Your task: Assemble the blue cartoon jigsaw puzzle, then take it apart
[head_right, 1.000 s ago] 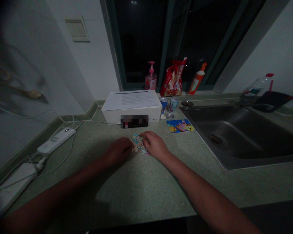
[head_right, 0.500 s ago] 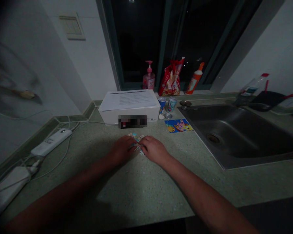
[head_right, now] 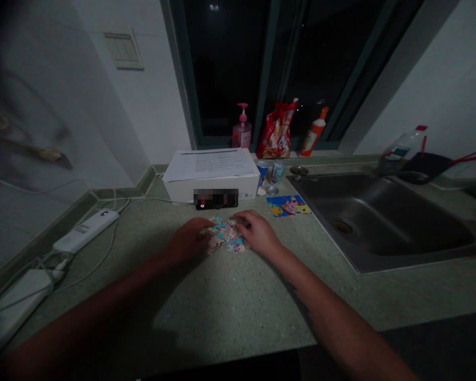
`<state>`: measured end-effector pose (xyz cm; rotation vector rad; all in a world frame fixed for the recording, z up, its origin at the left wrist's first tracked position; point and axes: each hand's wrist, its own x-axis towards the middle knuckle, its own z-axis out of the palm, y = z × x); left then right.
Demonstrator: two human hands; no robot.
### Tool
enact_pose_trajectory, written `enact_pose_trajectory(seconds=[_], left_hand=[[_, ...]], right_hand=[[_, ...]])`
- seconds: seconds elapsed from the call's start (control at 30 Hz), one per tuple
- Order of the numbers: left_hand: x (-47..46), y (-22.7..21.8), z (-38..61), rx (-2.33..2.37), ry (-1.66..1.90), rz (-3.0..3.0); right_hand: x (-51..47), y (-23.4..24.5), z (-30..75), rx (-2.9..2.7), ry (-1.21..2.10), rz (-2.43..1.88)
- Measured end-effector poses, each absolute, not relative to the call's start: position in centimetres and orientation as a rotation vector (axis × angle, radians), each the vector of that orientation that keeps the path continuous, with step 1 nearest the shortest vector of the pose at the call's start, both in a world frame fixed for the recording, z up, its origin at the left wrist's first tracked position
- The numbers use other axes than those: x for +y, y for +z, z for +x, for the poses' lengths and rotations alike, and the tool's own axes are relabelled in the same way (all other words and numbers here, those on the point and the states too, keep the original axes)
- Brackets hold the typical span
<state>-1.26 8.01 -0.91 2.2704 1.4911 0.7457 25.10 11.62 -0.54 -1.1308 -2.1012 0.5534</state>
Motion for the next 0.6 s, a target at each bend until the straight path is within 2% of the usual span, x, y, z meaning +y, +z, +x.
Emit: enact_pose_trajectory(seconds=[0.23,0.43,0.6], left_hand=[[5.1,-1.0,-2.9,1.354,0.504,2.503],[6.9,-1.4,-1.3,1.326,0.508,2.544],[8.2,-1.9,-0.9,1.356,0.658,2.381]], right_hand=[[9.1,0.0,27.3,-2.498,0.380,-1.348],[8.6,0.2,24.5,-2.524,0.445,-1.211],[10.0,0.0,23.0,-2.389,0.530,-1.128]])
